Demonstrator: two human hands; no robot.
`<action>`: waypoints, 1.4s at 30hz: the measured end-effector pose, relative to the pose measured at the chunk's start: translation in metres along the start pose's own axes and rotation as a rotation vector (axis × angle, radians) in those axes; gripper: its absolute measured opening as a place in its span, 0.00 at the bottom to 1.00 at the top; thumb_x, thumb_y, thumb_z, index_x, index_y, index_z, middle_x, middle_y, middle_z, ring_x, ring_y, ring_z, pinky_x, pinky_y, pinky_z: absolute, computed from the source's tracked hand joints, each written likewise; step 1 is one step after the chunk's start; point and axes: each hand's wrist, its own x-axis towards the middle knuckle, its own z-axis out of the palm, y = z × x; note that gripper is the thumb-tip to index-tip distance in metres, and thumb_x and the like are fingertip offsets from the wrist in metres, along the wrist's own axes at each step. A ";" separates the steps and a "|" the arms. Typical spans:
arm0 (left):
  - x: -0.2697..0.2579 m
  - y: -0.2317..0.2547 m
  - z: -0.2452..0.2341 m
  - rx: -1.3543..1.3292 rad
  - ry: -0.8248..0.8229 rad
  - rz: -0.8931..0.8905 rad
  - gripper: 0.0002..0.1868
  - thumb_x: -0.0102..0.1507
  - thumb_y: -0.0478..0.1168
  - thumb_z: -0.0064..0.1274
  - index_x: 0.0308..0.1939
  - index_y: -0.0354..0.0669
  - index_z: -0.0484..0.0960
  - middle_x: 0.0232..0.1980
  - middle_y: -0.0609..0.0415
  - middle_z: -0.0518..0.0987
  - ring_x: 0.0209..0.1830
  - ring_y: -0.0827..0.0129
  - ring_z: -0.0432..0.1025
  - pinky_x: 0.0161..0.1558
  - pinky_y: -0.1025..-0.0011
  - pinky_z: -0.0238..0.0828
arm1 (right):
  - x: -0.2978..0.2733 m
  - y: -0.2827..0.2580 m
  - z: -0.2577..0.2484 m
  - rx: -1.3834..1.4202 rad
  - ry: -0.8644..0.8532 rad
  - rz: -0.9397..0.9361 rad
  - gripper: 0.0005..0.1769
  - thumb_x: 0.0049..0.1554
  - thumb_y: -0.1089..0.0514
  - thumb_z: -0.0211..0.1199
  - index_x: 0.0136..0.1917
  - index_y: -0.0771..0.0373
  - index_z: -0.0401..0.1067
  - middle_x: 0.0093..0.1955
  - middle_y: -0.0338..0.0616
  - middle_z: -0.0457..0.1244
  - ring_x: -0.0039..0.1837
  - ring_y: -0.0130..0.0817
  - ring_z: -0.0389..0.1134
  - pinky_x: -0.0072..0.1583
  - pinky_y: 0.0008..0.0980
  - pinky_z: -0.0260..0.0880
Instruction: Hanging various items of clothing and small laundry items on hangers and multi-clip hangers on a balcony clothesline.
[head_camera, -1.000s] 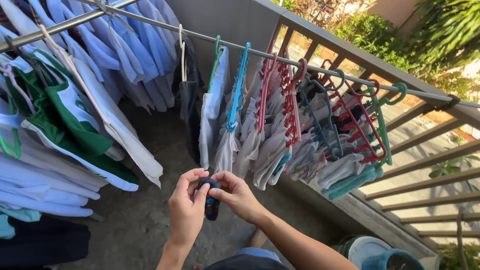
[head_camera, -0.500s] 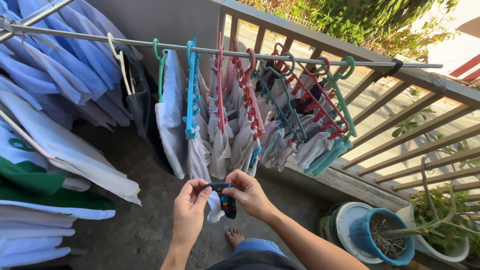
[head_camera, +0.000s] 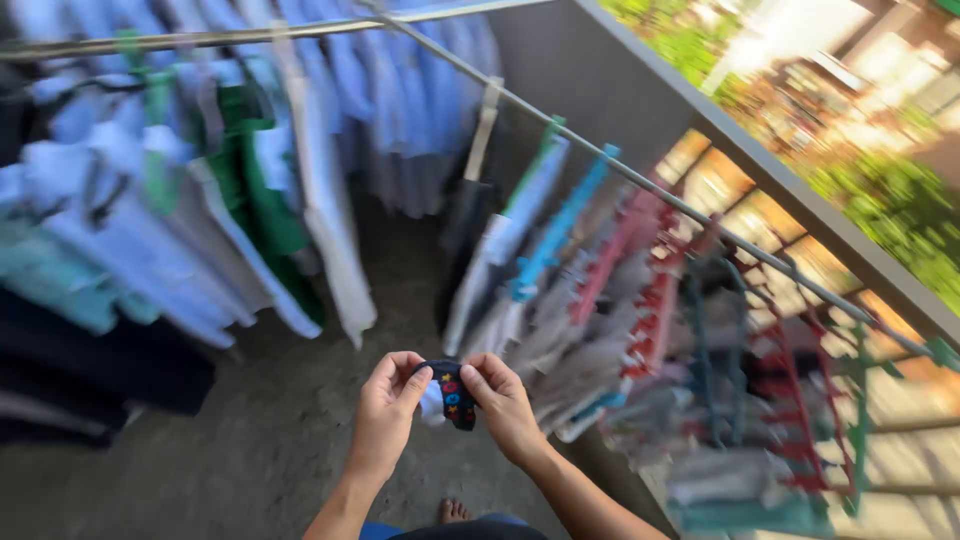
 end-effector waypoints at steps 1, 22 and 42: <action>-0.005 0.008 -0.015 -0.014 0.088 0.038 0.05 0.66 0.35 0.54 0.45 0.38 0.78 0.38 0.62 0.77 0.37 0.82 0.70 0.39 0.79 0.66 | 0.011 0.001 0.016 -0.017 -0.093 0.019 0.08 0.68 0.56 0.56 0.52 0.63 0.70 0.43 0.33 0.65 0.45 0.17 0.63 0.47 0.22 0.66; -0.062 0.141 -0.396 0.078 0.775 0.462 0.06 0.65 0.33 0.54 0.45 0.36 0.77 0.39 0.57 0.78 0.38 0.79 0.72 0.42 0.77 0.70 | 0.158 0.091 0.455 -0.151 -0.957 0.016 0.09 0.65 0.60 0.59 0.57 0.66 0.72 0.47 0.41 0.69 0.48 0.24 0.69 0.52 0.28 0.72; 0.217 0.421 -0.498 0.876 0.869 0.860 0.10 0.66 0.40 0.56 0.45 0.37 0.82 0.38 0.45 0.81 0.37 0.53 0.78 0.42 0.62 0.74 | 0.472 -0.073 0.601 -0.147 -0.399 -0.668 0.17 0.67 0.62 0.61 0.68 0.69 0.71 0.58 0.50 0.67 0.56 0.31 0.68 0.59 0.30 0.71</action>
